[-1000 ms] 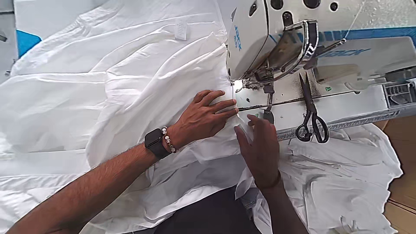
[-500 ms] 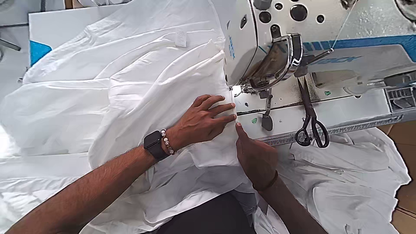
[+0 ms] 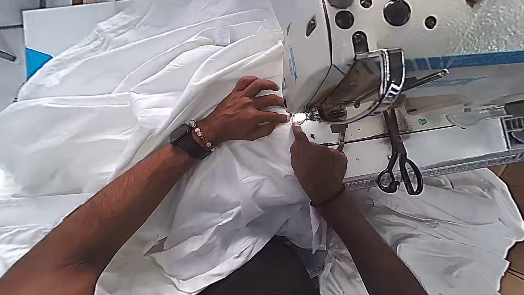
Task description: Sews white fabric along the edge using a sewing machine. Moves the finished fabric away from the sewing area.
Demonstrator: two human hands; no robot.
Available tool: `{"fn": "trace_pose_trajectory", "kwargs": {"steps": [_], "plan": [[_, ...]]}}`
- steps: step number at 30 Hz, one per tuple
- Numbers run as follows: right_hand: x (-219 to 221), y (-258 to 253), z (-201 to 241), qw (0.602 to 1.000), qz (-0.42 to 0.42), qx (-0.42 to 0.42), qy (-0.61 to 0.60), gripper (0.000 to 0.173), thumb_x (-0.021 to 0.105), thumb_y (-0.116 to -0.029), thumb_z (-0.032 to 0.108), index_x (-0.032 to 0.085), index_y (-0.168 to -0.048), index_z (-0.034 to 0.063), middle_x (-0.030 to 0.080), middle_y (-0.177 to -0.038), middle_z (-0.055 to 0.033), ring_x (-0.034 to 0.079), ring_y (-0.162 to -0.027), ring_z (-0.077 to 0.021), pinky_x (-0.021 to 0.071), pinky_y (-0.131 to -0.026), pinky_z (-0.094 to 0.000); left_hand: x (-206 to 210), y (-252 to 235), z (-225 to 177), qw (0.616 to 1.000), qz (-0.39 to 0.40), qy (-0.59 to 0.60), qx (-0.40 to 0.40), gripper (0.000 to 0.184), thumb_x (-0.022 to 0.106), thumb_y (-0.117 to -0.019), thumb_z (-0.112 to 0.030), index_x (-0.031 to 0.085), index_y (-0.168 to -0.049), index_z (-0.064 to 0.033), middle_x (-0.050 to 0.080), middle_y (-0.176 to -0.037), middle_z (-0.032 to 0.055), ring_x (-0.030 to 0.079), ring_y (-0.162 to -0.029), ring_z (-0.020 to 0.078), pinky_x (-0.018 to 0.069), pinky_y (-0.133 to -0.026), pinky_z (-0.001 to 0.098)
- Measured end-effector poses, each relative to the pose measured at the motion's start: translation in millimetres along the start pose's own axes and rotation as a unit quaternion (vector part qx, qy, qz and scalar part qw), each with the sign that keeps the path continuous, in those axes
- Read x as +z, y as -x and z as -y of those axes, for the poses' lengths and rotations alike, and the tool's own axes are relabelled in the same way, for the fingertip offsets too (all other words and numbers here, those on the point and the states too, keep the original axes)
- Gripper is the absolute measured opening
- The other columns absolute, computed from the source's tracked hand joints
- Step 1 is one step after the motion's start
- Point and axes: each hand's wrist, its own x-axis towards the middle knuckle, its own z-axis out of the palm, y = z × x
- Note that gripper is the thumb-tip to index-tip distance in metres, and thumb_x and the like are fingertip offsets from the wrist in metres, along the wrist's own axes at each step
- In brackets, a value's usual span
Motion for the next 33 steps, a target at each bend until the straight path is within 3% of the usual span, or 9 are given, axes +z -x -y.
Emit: {"fn": "trace_pose_trajectory", "kwargs": {"steps": [4,7,11,15,20,23,25,27,33], "plan": [[0,-10,10,0.999,0.003,0.029,0.016,0.036,0.05,-0.1021,0.026,0.07,-0.131,0.0205,0.053,-0.051,-0.0019,0.056,-0.044,-0.0222,0.0361,-0.039,-0.0372,-10,-4,5,0.999,0.018,-0.027,-0.026,0.028,0.054,-0.1017,-0.034,0.078,-0.115,-0.0299,0.069,-0.132,0.0009,0.049,-0.137,0.0306,0.0291,-0.115,0.0512],[12,-6,9,0.998,-0.048,0.032,-0.005,0.035,0.051,-0.1021,0.026,0.071,-0.13,0.0196,0.057,-0.057,-0.002,0.057,-0.048,-0.0221,0.0375,-0.041,-0.037,-34,5,-75,0.964,0.08,-0.087,-0.238,0.031,0.051,-0.1027,-0.028,0.074,-0.121,-0.0182,0.06,-0.143,0.0107,0.042,-0.142,0.0395,0.0291,-0.116,0.0583],[17,2,6,0.995,-0.069,0.065,-0.036,0.032,0.052,-0.1041,0.028,0.072,-0.126,0.0185,0.061,-0.076,-0.0054,0.06,-0.06,-0.0231,0.0432,-0.048,-0.0377,-17,62,-187,0.877,0.106,0.008,-0.468,0.082,0.033,-0.1007,-0.067,0.033,-0.162,-0.0133,0.021,-0.171,0.0137,0.013,-0.158,0.0411,0.0079,-0.122,0.0732],[15,-1,2,0.993,-0.067,0.089,-0.036,0.028,0.049,-0.1077,0.031,0.066,-0.112,0.0094,0.063,-0.076,-0.0072,0.06,-0.053,-0.0246,0.0446,-0.043,-0.0399,-20,115,-127,0.921,0.097,-0.022,-0.376,0.074,0.027,-0.1027,-0.067,0.029,-0.164,-0.0254,0.021,-0.172,-0.0077,0.008,-0.16,0.0252,0.01,-0.128,0.0595],[5,-1,5,0.99,-0.059,0.114,-0.058,0.027,0.046,-0.109,0.026,0.067,-0.113,0.0093,0.062,-0.063,-0.0079,0.063,-0.05,-0.0275,0.0469,-0.044,-0.0435,-71,100,-26,0.933,0.249,0.003,-0.259,0.075,0.037,-0.1008,-0.068,0.028,-0.164,-0.0287,0.021,-0.172,-0.0082,0.026,-0.156,0.0177,0.0311,-0.122,0.052],[2,1,-1,0.983,-0.033,0.134,-0.118,0.033,0.045,-0.1082,0.036,0.07,-0.11,0.0146,0.06,-0.061,-0.0048,0.062,-0.053,-0.0263,0.0467,-0.047,-0.0458,-77,44,-49,0.945,0.191,-0.006,-0.265,0.038,0.068,-0.0962,-0.032,0.067,-0.132,-0.0179,0.059,-0.146,0.0023,0.05,-0.139,0.034,0.046,-0.105,0.0586],[3,1,0,0.981,-0.023,0.122,-0.152,0.032,0.052,-0.1056,0.04,0.073,-0.115,0.0182,0.06,-0.061,-0.0021,0.058,-0.051,-0.0232,0.0445,-0.047,-0.0445,-51,9,-76,0.96,0.032,0.093,-0.261,0.022,0.056,-0.096,-0.014,0.075,-0.107,-0.0145,0.071,-0.124,-0.0013,0.06,-0.125,0.0212,0.049,-0.104,0.0406],[4,6,2,0.985,-0.03,0.093,-0.145,0.031,0.054,-0.1051,0.033,0.075,-0.122,0.0181,0.063,-0.061,-0.0031,0.059,-0.05,-0.0229,0.0449,-0.046,-0.0438,-19,-3,-86,0.958,-0.02,0.151,-0.244,0.023,0.052,-0.0987,-0.013,0.073,-0.108,-0.009,0.07,-0.126,0.0012,0.059,-0.127,0.0184,0.0464,-0.108,0.036],[5,21,6,0.996,-0.024,0.047,-0.071,0.037,0.048,-0.105,0.022,0.071,-0.134,0.0165,0.061,-0.057,-0.0033,0.057,-0.045,-0.0224,0.042,-0.042,-0.0395,7,16,-80,0.982,0.015,0.021,-0.189,0.036,0.043,-0.1039,-0.026,0.07,-0.118,-0.0077,0.059,-0.148,0.003,0.051,-0.141,0.0238,0.0379,-0.119,0.0413]]}}
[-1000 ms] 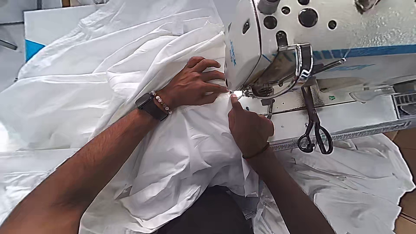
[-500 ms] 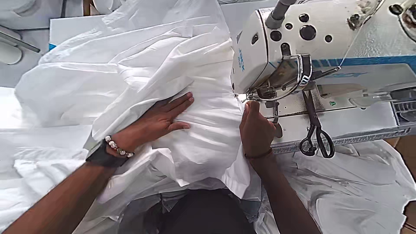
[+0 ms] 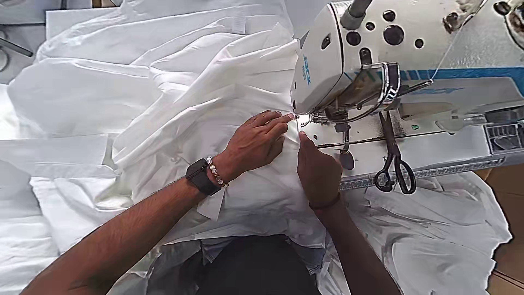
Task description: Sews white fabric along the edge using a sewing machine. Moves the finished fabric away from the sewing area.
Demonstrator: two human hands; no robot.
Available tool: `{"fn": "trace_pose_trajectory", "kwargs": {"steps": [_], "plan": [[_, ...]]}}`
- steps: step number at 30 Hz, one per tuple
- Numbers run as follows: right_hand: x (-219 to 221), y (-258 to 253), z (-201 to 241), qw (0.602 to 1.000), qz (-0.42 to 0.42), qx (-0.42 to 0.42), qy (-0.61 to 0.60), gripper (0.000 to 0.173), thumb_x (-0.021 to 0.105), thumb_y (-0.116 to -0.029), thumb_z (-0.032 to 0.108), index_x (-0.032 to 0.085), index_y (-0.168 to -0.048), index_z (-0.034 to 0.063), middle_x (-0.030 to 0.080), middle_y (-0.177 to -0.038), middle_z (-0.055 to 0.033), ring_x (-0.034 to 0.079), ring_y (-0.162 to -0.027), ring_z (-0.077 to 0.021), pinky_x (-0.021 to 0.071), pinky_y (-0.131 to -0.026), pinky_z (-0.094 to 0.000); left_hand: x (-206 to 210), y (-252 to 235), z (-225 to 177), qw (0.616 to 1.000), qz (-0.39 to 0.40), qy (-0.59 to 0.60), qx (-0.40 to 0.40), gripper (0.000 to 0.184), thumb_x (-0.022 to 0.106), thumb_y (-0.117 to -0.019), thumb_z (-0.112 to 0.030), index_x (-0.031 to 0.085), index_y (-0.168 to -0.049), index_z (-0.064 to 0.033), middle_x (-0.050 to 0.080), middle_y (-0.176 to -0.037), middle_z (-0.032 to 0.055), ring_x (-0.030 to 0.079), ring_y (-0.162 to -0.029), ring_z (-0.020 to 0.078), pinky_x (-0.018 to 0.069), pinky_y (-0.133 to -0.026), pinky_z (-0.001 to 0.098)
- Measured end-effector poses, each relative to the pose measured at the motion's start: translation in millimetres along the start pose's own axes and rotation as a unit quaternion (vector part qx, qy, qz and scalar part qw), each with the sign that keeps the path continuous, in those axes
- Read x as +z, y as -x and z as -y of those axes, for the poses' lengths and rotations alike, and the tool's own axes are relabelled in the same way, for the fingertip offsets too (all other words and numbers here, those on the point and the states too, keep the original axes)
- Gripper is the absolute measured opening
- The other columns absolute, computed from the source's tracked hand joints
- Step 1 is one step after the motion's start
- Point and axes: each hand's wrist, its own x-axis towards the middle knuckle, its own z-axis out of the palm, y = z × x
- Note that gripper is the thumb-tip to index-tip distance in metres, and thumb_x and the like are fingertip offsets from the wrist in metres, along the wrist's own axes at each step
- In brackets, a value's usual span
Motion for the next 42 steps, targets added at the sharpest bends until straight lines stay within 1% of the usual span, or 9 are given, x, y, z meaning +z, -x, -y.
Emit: {"fn": "trace_pose_trajectory", "kwargs": {"steps": [9,14,18,21,23,28,33,38,42], "plan": [[4,-14,16,0.994,0.014,0.036,0.1,0.047,0.051,-0.0998,0.021,0.061,-0.145,0.0249,0.06,-0.057,-0.0028,0.059,-0.046,-0.0221,0.0415,-0.041,-0.0388,-14,2,7,0.995,0.048,-0.068,-0.048,0.043,0.038,-0.1073,-0.03,0.063,-0.136,-0.0086,0.047,-0.159,0.0066,0.038,-0.151,0.0276,0.023,-0.127,0.0487],[8,19,5,0.999,-0.019,-0.001,0.05,0.047,0.051,-0.1007,0.03,0.057,-0.147,0.0373,0.062,-0.119,-0.0108,0.056,-0.111,-0.0303,0.0414,-0.087,-0.048,-21,63,-2,0.965,0.098,-0.096,-0.223,0.077,0.027,-0.1004,-0.071,0.025,-0.165,-0.0301,0.015,-0.173,-0.0017,0.01,-0.16,0.0303,0.0053,-0.125,0.0673],[6,27,6,0.998,0.015,0.001,0.06,0.054,0.042,-0.1035,0.05,0.049,-0.154,0.034,0.055,-0.147,-0.0111,0.048,-0.133,-0.0328,0.0332,-0.106,-0.0573,-49,46,26,0.964,0.155,-0.113,-0.182,0.082,0.031,-0.0987,-0.073,0.029,-0.164,-0.0244,0.019,-0.173,-0.0028,0.015,-0.159,0.0312,0.0195,-0.123,0.0626],[-10,15,-10,0.998,0.004,-0.016,-0.055,0.036,0.054,-0.1022,0.043,0.073,-0.126,0.0245,0.067,-0.123,-0.008,0.059,-0.115,-0.0291,0.0448,-0.091,-0.0508,-41,6,-13,0.983,0.023,0.015,-0.181,0.039,0.053,-0.1021,-0.037,0.07,-0.127,-0.0123,0.063,-0.141,0.0057,0.048,-0.14,0.0311,0.0395,-0.113,0.0534],[-28,0,-34,0.992,-0.028,0.008,-0.121,0.024,0.06,-0.1015,0.03,0.078,-0.105,0.0153,0.074,-0.107,-0.008,0.069,-0.103,-0.0272,0.0561,-0.083,-0.0495,-11,-10,-28,0.984,-0.064,0.073,-0.151,0.029,0.051,-0.101,-0.021,0.073,-0.117,-0.0119,0.068,-0.132,0.003,0.054,-0.135,0.0248,0.0443,-0.11,0.0452],[-45,-21,-95,0.995,0.026,0.017,-0.094,0.028,0.058,-0.0962,0.012,0.077,-0.115,0.0186,0.069,-0.116,-0.0112,0.066,-0.101,-0.0295,0.0553,-0.078,-0.0491,10,-4,-9,0.999,-0.031,0.014,-0.014,0.038,0.047,-0.1028,-0.021,0.069,-0.133,-0.0145,0.061,-0.146,0.0022,0.052,-0.14,0.0243,0.0385,-0.118,0.0458],[-20,-29,-58,0.991,0.037,-0.032,-0.127,0.026,0.064,-0.095,0.019,0.078,-0.117,0.0175,0.068,-0.1,-0.0101,0.066,-0.089,-0.0263,0.0552,-0.07,-0.0431,4,-4,5,1.0,-0.013,0.017,0.021,0.041,0.046,-0.1028,-0.02,0.065,-0.139,-0.0135,0.06,-0.147,0.0023,0.05,-0.142,0.0249,0.0358,-0.121,0.0447],[4,-25,-27,0.993,-0.06,-0.046,-0.096,0.023,0.062,-0.1012,0.025,0.077,-0.117,0.0185,0.069,-0.107,-0.0087,0.065,-0.094,-0.0267,0.0542,-0.075,-0.0411,1,-7,12,0.999,-0.006,0.025,0.039,0.041,0.045,-0.1037,-0.021,0.065,-0.139,-0.0137,0.06,-0.146,0.0022,0.049,-0.142,0.0246,0.0353,-0.121,0.043],[8,-5,-18,0.984,-0.07,-0.134,-0.093,0.033,0.057,-0.0986,0.013,0.074,-0.125,0.0232,0.069,-0.132,0.0043,0.06,-0.124,-0.0187,0.0453,-0.1,-0.0414,3,-10,28,0.996,-0.002,0.043,0.073,0.042,0.044,-0.1051,-0.027,0.064,-0.141,-0.019,0.061,-0.145,-0.0002,0.048,-0.141,0.0231,0.0373,-0.118,0.0431]]}}
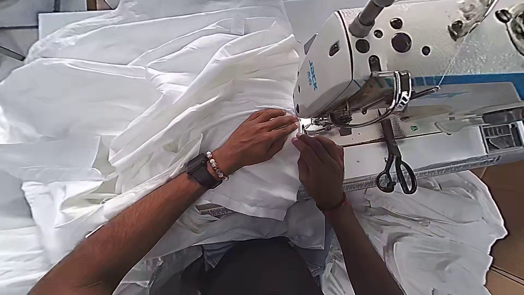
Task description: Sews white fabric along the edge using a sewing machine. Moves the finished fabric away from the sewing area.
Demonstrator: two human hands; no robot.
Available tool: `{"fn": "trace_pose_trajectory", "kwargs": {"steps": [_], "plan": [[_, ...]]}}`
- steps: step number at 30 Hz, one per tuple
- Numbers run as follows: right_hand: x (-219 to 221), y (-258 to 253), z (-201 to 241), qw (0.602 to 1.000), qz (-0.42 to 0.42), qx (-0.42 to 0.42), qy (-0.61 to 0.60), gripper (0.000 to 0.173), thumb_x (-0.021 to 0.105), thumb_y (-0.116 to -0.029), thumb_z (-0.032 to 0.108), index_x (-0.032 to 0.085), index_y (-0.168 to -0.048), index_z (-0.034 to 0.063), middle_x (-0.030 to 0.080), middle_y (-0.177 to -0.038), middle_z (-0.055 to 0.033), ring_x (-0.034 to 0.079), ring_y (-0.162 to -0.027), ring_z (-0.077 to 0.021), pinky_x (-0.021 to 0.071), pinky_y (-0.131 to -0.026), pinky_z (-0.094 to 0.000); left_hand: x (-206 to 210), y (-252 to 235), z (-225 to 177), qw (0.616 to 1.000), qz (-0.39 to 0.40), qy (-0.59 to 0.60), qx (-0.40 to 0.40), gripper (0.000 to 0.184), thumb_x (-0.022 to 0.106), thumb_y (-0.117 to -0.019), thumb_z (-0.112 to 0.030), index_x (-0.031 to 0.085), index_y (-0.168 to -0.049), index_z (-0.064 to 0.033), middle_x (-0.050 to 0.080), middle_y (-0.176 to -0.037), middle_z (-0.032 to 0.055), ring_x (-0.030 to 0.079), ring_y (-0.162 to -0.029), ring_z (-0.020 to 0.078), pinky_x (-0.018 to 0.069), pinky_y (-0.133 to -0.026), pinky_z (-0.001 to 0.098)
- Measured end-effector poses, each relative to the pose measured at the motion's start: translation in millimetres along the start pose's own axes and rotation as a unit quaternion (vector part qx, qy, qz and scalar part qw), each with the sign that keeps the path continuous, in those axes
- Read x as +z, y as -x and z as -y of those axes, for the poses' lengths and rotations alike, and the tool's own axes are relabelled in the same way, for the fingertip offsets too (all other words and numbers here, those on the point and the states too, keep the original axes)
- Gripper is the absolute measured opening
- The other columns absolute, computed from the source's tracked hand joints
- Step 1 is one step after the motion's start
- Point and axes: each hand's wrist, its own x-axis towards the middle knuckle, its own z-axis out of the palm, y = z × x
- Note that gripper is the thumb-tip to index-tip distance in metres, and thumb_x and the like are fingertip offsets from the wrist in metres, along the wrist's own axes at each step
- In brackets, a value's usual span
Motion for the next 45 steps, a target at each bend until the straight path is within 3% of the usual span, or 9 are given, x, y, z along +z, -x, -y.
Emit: {"fn": "trace_pose_trajectory", "kwargs": {"steps": [5,9,15,19,21,22,25,30,45], "plan": [[5,12,9,0.999,0.007,0.016,0.042,0.039,0.055,-0.0955,0.014,0.074,-0.127,0.0267,0.068,-0.136,0.01,0.056,-0.132,-0.0161,0.0383,-0.106,-0.044,-11,-7,27,0.996,0.036,-0.008,0.08,0.041,0.044,-0.1057,-0.031,0.063,-0.141,-0.0338,0.059,-0.146,-0.0049,0.048,-0.138,0.0227,0.0352,-0.114,0.0442],[9,12,14,0.992,-0.056,0.053,0.098,0.032,0.057,-0.095,0.015,0.08,-0.113,0.0264,0.075,-0.121,0.0105,0.065,-0.109,-0.0146,0.0395,-0.093,-0.0418,-9,-10,24,0.996,0.022,-0.022,0.08,0.039,0.047,-0.1038,-0.033,0.067,-0.137,-0.0363,0.062,-0.142,-0.0036,0.049,-0.135,0.0249,0.0348,-0.112,0.046],[-1,-1,7,0.977,-0.015,0.209,0.039,0.028,0.064,-0.0953,0.041,0.074,-0.097,0.0153,0.066,-0.097,-0.0072,0.061,-0.092,-0.0271,0.048,-0.078,-0.0459,10,1,-36,0.995,-0.004,-0.062,-0.073,0.054,0.048,-0.1007,-0.057,0.062,-0.143,-0.0268,0.053,-0.152,0.0061,0.043,-0.144,0.0289,0.0268,-0.122,0.0527],[-21,-41,17,0.968,0.111,0.224,-0.018,0.028,0.075,-0.0837,0.032,0.063,-0.071,0.01,0.066,-0.109,-0.0132,0.063,-0.101,-0.034,0.0508,-0.081,-0.0542,9,4,-39,0.995,-0.039,-0.064,-0.069,0.038,0.049,-0.1038,-0.034,0.071,-0.131,-0.0189,0.062,-0.144,0.005,0.051,-0.14,0.0296,0.0338,-0.12,0.053],[-25,-40,24,0.965,0.097,0.238,-0.055,0.02,0.073,-0.0848,0.027,0.066,-0.081,0.0087,0.068,-0.1,-0.0116,0.066,-0.091,-0.0305,0.0535,-0.071,-0.0503,7,8,-38,0.996,-0.017,-0.062,-0.066,0.04,0.047,-0.1047,-0.032,0.068,-0.136,-0.0196,0.058,-0.149,0.0041,0.047,-0.144,0.0286,0.031,-0.122,0.053],[-26,-29,30,0.96,0.084,0.253,-0.085,0.023,0.07,-0.0875,0.026,0.069,-0.101,0.0071,0.07,-0.097,-0.0093,0.069,-0.084,-0.0259,0.0567,-0.067,-0.047,6,9,-38,0.995,-0.002,-0.063,-0.071,0.042,0.046,-0.1051,-0.035,0.065,-0.14,-0.0212,0.055,-0.152,0.0025,0.043,-0.147,0.0275,0.0283,-0.123,0.0528],[-31,24,64,0.92,0.098,0.317,-0.207,0.054,0.067,-0.0928,0.032,0.057,-0.134,-0.0003,0.073,-0.088,-0.0058,0.071,-0.074,-0.0146,0.0605,-0.063,-0.0376,10,11,-38,0.994,0.017,-0.063,-0.085,0.046,0.043,-0.1053,-0.04,0.06,-0.146,-0.0246,0.048,-0.158,0.0002,0.035,-0.151,0.0268,0.0223,-0.126,0.0531],[-49,54,94,0.867,0.012,0.367,-0.337,0.04,0.061,-0.0973,0.018,0.063,-0.13,-0.005,0.075,-0.092,-0.0007,0.07,-0.078,0.002,0.0605,-0.068,-0.0179,9,8,-36,0.993,0.002,-0.083,-0.08,0.043,0.044,-0.1052,-0.037,0.064,-0.141,-0.0253,0.053,-0.153,0.0023,0.039,-0.147,0.0287,0.0266,-0.121,0.0512],[-21,28,68,0.918,0.03,0.342,-0.197,0.044,0.059,-0.0929,0.018,0.066,-0.133,0.0019,0.071,-0.075,0.0006,0.063,-0.057,-0.0048,0.052,-0.05,-0.0264,-1,2,-18,0.995,-0.026,-0.095,-0.015,0.034,0.054,-0.102,-0.036,0.074,-0.128,-0.0263,0.062,-0.141,0.0041,0.048,-0.134,0.0289,0.0306,-0.113,0.047]]}}
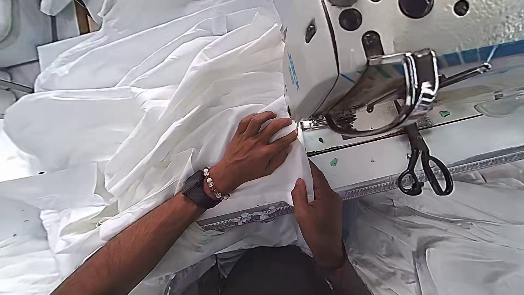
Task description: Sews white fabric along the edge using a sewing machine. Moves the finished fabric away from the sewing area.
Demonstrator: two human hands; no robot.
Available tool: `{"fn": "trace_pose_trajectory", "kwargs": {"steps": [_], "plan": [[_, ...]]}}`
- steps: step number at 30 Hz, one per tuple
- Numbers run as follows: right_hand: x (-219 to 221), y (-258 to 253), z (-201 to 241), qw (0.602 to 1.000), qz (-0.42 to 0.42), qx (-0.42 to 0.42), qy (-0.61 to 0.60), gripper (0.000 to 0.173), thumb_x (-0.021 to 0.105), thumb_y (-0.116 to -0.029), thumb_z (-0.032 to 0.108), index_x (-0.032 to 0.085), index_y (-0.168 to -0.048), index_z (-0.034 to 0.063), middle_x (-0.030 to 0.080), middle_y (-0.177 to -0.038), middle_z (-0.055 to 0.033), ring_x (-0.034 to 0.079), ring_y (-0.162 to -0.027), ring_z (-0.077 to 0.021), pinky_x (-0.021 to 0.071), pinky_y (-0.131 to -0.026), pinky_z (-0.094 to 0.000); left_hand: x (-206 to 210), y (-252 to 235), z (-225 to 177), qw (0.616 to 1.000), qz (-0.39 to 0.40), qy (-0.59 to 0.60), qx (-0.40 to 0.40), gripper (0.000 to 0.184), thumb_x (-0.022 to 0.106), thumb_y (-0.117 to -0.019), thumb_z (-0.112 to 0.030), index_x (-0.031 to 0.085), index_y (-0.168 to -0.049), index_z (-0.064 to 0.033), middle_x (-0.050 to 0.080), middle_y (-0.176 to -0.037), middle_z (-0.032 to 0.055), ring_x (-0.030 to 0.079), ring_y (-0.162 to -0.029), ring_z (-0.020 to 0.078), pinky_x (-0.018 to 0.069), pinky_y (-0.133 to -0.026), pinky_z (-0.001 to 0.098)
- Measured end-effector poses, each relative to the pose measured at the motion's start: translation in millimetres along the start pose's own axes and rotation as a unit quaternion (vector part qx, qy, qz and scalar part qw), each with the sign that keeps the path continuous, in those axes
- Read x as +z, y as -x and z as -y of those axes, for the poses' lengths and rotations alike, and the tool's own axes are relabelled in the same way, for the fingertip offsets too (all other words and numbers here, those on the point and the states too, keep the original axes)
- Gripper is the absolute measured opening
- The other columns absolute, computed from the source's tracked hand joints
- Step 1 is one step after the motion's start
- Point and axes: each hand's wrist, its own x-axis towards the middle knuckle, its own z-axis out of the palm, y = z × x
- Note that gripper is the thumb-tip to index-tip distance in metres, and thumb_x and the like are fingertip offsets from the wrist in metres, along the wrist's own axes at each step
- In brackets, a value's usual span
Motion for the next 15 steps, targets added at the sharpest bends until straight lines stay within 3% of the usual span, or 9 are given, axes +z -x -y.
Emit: {"fn": "trace_pose_trajectory", "kwargs": {"steps": [6,9,15], "plan": [[4,-13,3,0.997,-0.016,-0.019,0.073,0.043,0.057,-0.092,0.017,0.068,-0.131,0.0014,0.069,-0.07,-0.0005,0.058,-0.051,-0.0079,0.0479,-0.046,-0.029,-3,-3,8,1.0,0.01,0.002,0.017,0.036,0.056,-0.1005,-0.044,0.074,-0.128,-0.0294,0.063,-0.139,0.0036,0.048,-0.132,0.0285,0.031,-0.11,0.0475],[6,-23,2,0.996,-0.024,-0.024,0.077,0.041,0.058,-0.0932,0.018,0.069,-0.131,0.0043,0.061,-0.062,0.0032,0.05,-0.047,-0.0062,0.0418,-0.044,-0.0275,-4,-5,12,0.999,0.005,0.003,0.035,0.034,0.057,-0.1001,-0.044,0.076,-0.124,-0.0291,0.065,-0.135,0.0032,0.05,-0.13,0.0277,0.0323,-0.109,0.0467],[17,-49,3,0.992,-0.044,-0.038,0.109,0.036,0.06,-0.0932,0.017,0.067,-0.128,0.0102,0.051,-0.055,0.0056,0.045,-0.044,-0.0098,0.0375,-0.043,-0.0311,-7,-14,25,0.996,-0.008,0.004,0.093,0.031,0.06,-0.0992,-0.043,0.079,-0.118,-0.029,0.069,-0.126,0.0029,0.054,-0.125,0.0279,0.0341,-0.107,0.0464]]}}
